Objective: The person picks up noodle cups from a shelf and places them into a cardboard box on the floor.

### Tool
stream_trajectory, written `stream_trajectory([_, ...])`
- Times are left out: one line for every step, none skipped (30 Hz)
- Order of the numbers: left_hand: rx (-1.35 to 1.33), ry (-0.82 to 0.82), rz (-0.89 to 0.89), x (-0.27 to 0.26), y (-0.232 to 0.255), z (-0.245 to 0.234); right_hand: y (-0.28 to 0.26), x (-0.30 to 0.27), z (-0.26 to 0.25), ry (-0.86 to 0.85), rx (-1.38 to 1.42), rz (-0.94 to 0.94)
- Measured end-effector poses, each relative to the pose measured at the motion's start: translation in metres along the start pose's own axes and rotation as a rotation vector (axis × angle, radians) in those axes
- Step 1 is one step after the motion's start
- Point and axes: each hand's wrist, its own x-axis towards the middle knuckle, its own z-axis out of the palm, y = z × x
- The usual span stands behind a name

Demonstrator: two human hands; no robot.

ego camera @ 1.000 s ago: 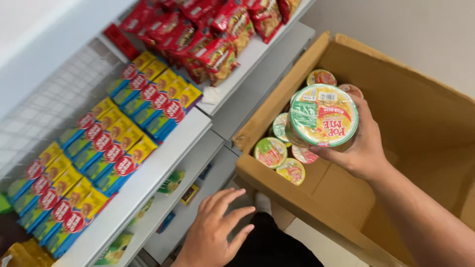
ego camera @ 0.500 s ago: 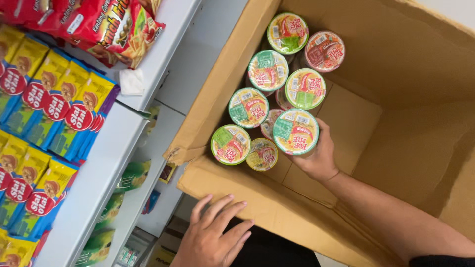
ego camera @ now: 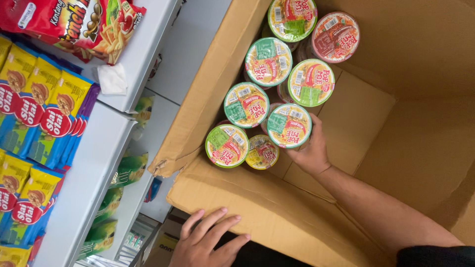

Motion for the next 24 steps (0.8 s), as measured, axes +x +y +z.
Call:
stream_trajectory([-0.002, 0.001, -0.003, 0.0, -0.001, 0.0, -0.001, 0.001, 0.001, -0.003, 0.009, -0.009])
stream_trajectory([-0.002, 0.0, -0.003, 0.002, 0.0, 0.0, -0.001, 0.001, 0.002, -0.003, 0.01, -0.008])
stream_trajectory([0.003, 0.01, -0.01, 0.004, 0.001, -0.001, -0.001, 0.002, 0.003, 0.003, 0.03, -0.002])
stream_trajectory([0.009, 0.02, -0.016, 0.006, 0.001, -0.002, -0.002, 0.003, 0.003, 0.01, 0.05, 0.003])
stream_trajectory([0.009, 0.02, -0.015, 0.006, 0.001, -0.001, -0.002, 0.003, 0.003, 0.011, 0.05, 0.003])
stream_trajectory([0.012, 0.028, -0.013, 0.006, 0.001, -0.001, -0.003, 0.003, 0.003, 0.0, 0.058, 0.021])
stream_trajectory([0.015, 0.036, -0.011, 0.005, 0.0, 0.0, -0.003, 0.003, 0.003, -0.011, 0.066, 0.04])
stream_trajectory([0.016, 0.036, -0.01, 0.005, 0.0, -0.001, -0.002, 0.003, 0.003, -0.011, 0.067, 0.039])
stream_trajectory([0.022, 0.031, 0.009, 0.005, -0.001, -0.001, -0.002, 0.004, 0.003, -0.015, 0.043, 0.038])
stream_trajectory([0.027, 0.026, 0.029, 0.005, -0.002, -0.001, -0.002, 0.004, 0.003, -0.019, 0.02, 0.036])
stream_trajectory([0.029, 0.03, 0.03, 0.004, -0.003, 0.0, -0.001, 0.004, 0.003, -0.019, 0.019, 0.032])
stream_trajectory([0.028, 0.031, 0.035, 0.004, -0.003, 0.0, 0.0, 0.003, 0.002, -0.03, 0.005, 0.066])
stream_trajectory([0.027, 0.033, 0.039, 0.003, -0.003, 0.001, 0.001, 0.003, 0.002, -0.043, -0.009, 0.098])
stream_trajectory([0.029, 0.038, 0.039, 0.001, -0.003, 0.0, -0.002, 0.003, 0.002, -0.043, -0.01, 0.092])
stream_trajectory([0.02, 0.022, 0.057, 0.0, -0.004, -0.001, -0.006, 0.004, 0.003, -0.035, 0.031, 0.069])
stream_trajectory([0.01, 0.005, 0.074, -0.002, -0.004, -0.002, -0.009, 0.004, 0.003, -0.028, 0.071, 0.046])
stream_trajectory([0.015, 0.015, 0.073, -0.004, -0.005, -0.003, -0.013, 0.004, -0.001, -0.03, 0.069, 0.035])
stream_trajectory([0.027, 0.047, 0.074, -0.007, -0.005, -0.004, -0.017, 0.002, -0.004, -0.048, 0.009, 0.02])
stream_trajectory([0.041, 0.081, 0.075, -0.009, -0.005, -0.005, -0.021, 0.002, -0.008, -0.066, -0.051, 0.001])
stream_trajectory([0.049, 0.093, 0.073, -0.016, -0.005, -0.006, -0.025, 0.001, -0.011, -0.069, -0.052, -0.013])
stream_trajectory([0.039, 0.104, 0.036, -0.024, -0.006, -0.007, -0.028, 0.0, -0.015, -0.012, -0.083, -0.106])
stream_trajectory([0.029, 0.115, -0.002, -0.031, -0.006, -0.008, -0.032, -0.001, -0.018, 0.046, -0.112, -0.2])
stream_trajectory([0.04, 0.133, -0.007, -0.04, -0.008, -0.01, -0.044, 0.003, -0.021, 0.04, -0.112, -0.221])
stream_trajectory([-0.007, 0.101, -0.041, -0.049, -0.01, -0.012, -0.057, 0.006, -0.023, 0.094, -0.124, -0.263])
